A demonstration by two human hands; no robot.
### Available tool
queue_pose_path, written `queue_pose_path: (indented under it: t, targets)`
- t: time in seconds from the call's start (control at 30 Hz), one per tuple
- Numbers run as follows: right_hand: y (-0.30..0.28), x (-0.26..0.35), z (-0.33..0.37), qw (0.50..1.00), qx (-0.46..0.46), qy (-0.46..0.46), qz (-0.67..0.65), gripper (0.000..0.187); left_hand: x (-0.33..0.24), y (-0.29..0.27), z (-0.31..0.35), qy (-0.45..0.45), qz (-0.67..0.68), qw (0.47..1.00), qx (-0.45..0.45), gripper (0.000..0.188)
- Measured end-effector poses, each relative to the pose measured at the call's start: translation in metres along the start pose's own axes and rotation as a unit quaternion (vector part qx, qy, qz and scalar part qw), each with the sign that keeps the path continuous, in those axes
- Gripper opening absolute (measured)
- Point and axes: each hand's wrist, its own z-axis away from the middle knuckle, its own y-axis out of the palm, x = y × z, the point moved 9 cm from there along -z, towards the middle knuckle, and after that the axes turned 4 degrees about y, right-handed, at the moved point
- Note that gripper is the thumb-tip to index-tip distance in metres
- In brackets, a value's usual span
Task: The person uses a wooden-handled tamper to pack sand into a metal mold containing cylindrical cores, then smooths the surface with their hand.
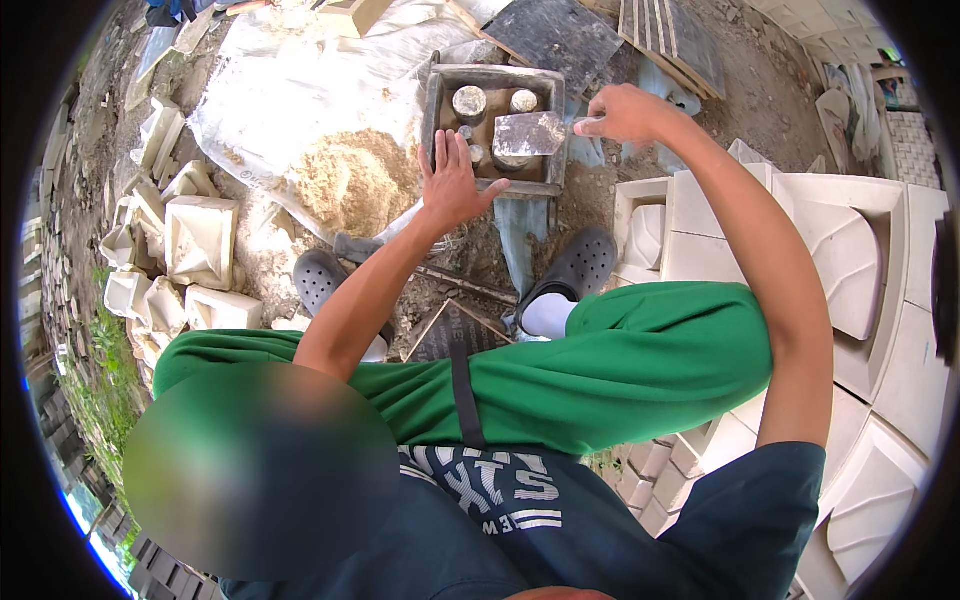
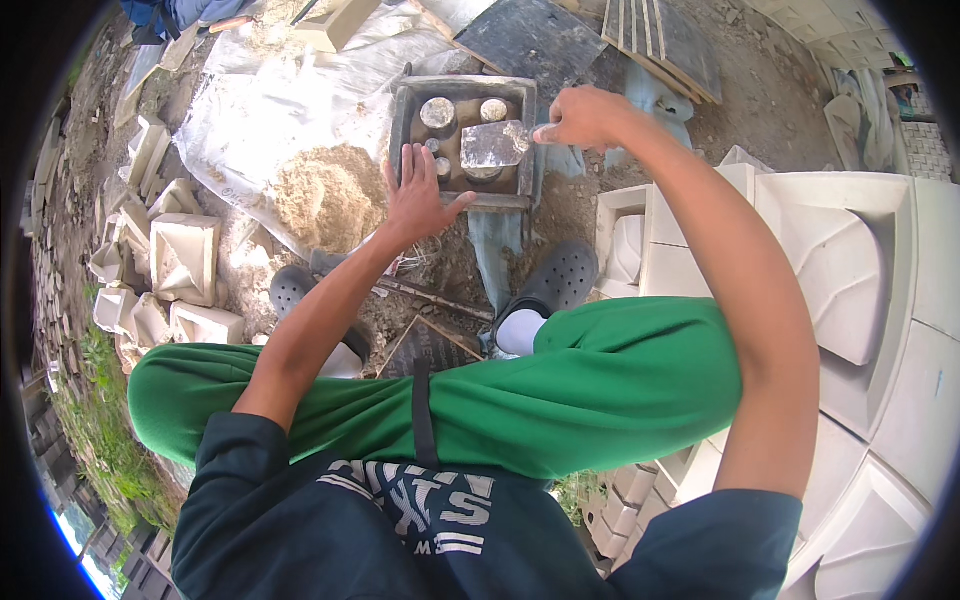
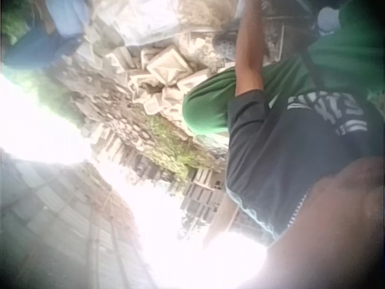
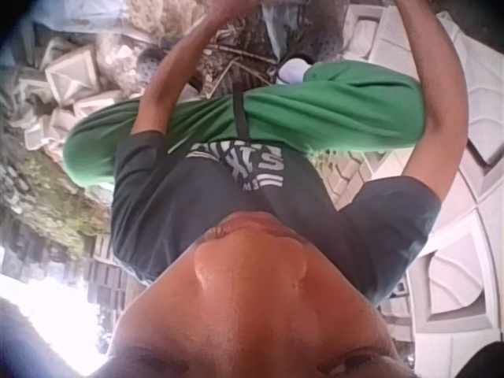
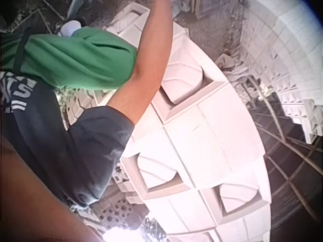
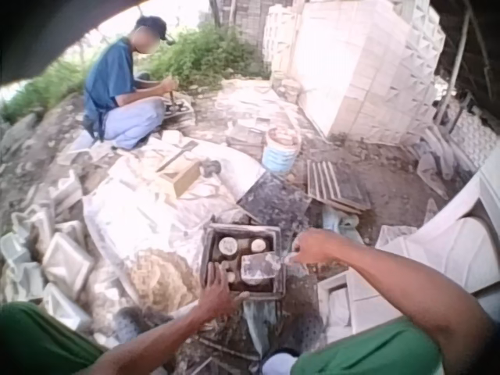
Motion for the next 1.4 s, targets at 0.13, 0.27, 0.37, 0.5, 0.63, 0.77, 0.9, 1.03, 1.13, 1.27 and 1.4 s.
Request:
queue_pose_path:
  t: [0.13, 0.27, 0.37, 0.5, 0.63, 0.77, 0.9, 1.03, 1.13, 1.27, 1.4]
  targets:
    - [-0.035, -0.006, 0.01, 0.999, -0.04, 0.006, 0.021, 0.048, 0.011, 0.009, -0.001, 0.009, -0.003, 0.998, 0.057, 0.116]
    - [-0.04, -0.005, 0.014, 0.99, -0.05, 0.02, 0.131, 0.046, 0.019, -0.003, 0.0, 0.027, 0.014, 0.999, -0.01, 0.116]
    - [-0.034, -0.007, 0.013, 0.982, -0.077, -0.015, 0.169, 0.047, 0.04, -0.02, 0.0, 0.021, 0.052, 0.994, -0.098, 0.106]
    - [-0.035, -0.009, 0.023, 0.995, -0.025, 0.046, 0.09, 0.046, 0.107, -0.05, 0.009, -0.075, 0.141, 0.958, -0.238, 0.062]
    - [-0.045, 0.006, 0.034, 0.998, -0.035, 0.023, 0.055, 0.046, 0.185, -0.055, 0.032, -0.245, 0.244, 0.902, -0.26, 0.032]
    - [-0.009, 0.051, 0.039, 0.996, 0.062, -0.043, 0.049, 0.05, 0.228, -0.039, 0.063, -0.341, 0.208, 0.905, -0.142, 0.036]
    - [0.075, 0.096, 0.024, 0.972, 0.125, -0.161, 0.121, 0.058, 0.248, -0.01, 0.094, -0.349, 0.121, 0.929, 0.015, 0.038]
    - [0.155, 0.128, 0.005, 0.958, 0.129, -0.189, 0.17, 0.063, 0.272, 0.026, 0.141, -0.361, 0.059, 0.92, 0.143, 0.039]
    - [0.199, 0.138, -0.011, 0.946, 0.111, -0.24, 0.188, 0.065, 0.272, 0.032, 0.163, -0.366, 0.087, 0.917, 0.133, 0.039]
    - [0.242, 0.126, -0.033, 0.969, 0.053, -0.202, 0.135, 0.06, 0.254, 0.019, 0.163, -0.327, 0.041, 0.933, 0.148, 0.04]
    - [0.293, 0.111, -0.028, 0.982, -0.009, -0.103, 0.161, 0.042, 0.244, 0.021, 0.159, -0.316, 0.018, 0.933, 0.172, 0.049]
